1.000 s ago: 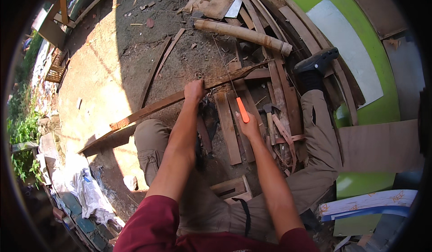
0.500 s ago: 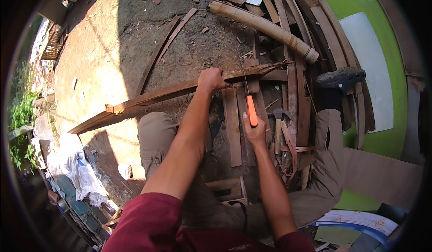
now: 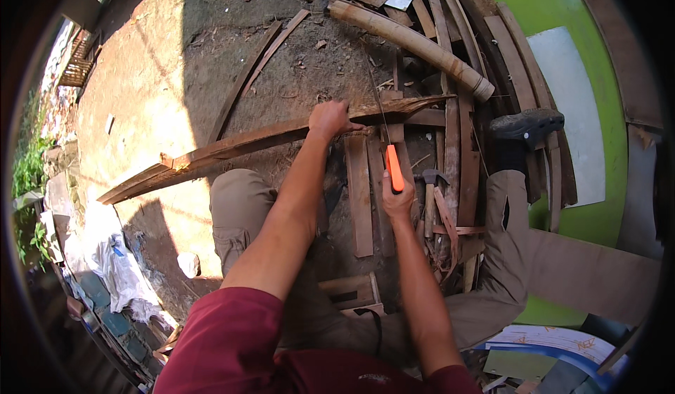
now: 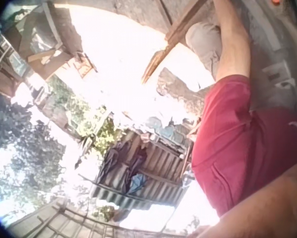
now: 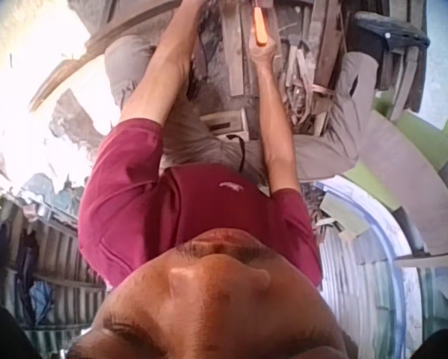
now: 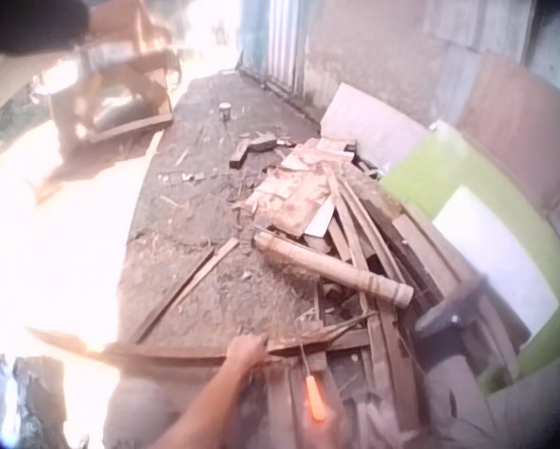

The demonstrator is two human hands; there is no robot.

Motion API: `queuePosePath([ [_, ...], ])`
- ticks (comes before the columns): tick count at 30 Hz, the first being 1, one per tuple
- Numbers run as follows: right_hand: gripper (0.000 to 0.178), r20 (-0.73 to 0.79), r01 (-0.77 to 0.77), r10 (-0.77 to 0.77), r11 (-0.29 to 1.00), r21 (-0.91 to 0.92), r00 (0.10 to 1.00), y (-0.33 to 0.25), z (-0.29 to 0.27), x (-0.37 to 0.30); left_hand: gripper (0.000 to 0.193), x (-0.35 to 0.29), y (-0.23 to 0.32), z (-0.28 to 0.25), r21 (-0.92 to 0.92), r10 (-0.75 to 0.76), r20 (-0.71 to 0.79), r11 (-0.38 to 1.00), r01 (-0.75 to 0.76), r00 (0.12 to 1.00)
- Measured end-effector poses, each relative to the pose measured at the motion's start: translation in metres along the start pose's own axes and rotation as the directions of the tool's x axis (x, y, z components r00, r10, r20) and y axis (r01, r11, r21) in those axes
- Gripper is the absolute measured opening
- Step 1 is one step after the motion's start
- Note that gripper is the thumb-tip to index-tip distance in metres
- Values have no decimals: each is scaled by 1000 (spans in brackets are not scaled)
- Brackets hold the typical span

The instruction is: The person uses a hammer to split a piece of wood and then uses a hand saw to cut the wood into smaller pieces. The person handles the wood and tools with both hands while seated.

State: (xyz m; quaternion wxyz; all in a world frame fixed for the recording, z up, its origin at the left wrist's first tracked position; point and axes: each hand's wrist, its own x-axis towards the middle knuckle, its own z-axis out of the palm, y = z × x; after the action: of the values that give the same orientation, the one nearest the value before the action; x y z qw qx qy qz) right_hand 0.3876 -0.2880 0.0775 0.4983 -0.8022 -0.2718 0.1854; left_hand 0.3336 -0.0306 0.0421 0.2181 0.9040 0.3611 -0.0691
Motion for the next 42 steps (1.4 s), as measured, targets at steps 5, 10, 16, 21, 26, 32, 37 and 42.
queuePosePath([
  [5, 21, 13, 14, -15, 998, 66, 1000, 41, 3, -10, 85, 2, 7, -2, -25, -7, 32, 1000, 7, 999],
  [10, 24, 54, -70, 65, 992, 104, 996, 35, 8, -14, 89, -2, 1, -4, -21, -54, 53, 998, 55, 997],
  [16, 24, 59, -36, 34, 999, 28, 998, 30, -2, -9, 86, 4, 9, -10, -25, -32, 102, 999, 35, 994],
  [21, 29, 167, -127, 158, 975, -183, 973, -73, -24, 35, 84, 7, -5, -21, -94, -39, 231, 994, 62, 972],
  [26, 27, 70, -127, 136, 985, -120, 988, -43, -29, -2, 86, 2, -8, 4, -137, 6, 241, 990, 28, 971],
  [32, 19, 184, -102, 104, 995, -22, 977, 26, -10, -20, 77, 11, -20, 13, -205, -82, 4, 975, 81, 997],
  [37, 17, 187, 18, -13, 999, -26, 982, 69, -8, -16, 83, 12, 1, 19, -187, -350, 16, 919, 347, 937],
  [42, 19, 14, -97, 97, 995, -19, 995, -17, -14, -15, 81, 9, -1, 16, -194, -395, 19, 900, 391, 919],
])
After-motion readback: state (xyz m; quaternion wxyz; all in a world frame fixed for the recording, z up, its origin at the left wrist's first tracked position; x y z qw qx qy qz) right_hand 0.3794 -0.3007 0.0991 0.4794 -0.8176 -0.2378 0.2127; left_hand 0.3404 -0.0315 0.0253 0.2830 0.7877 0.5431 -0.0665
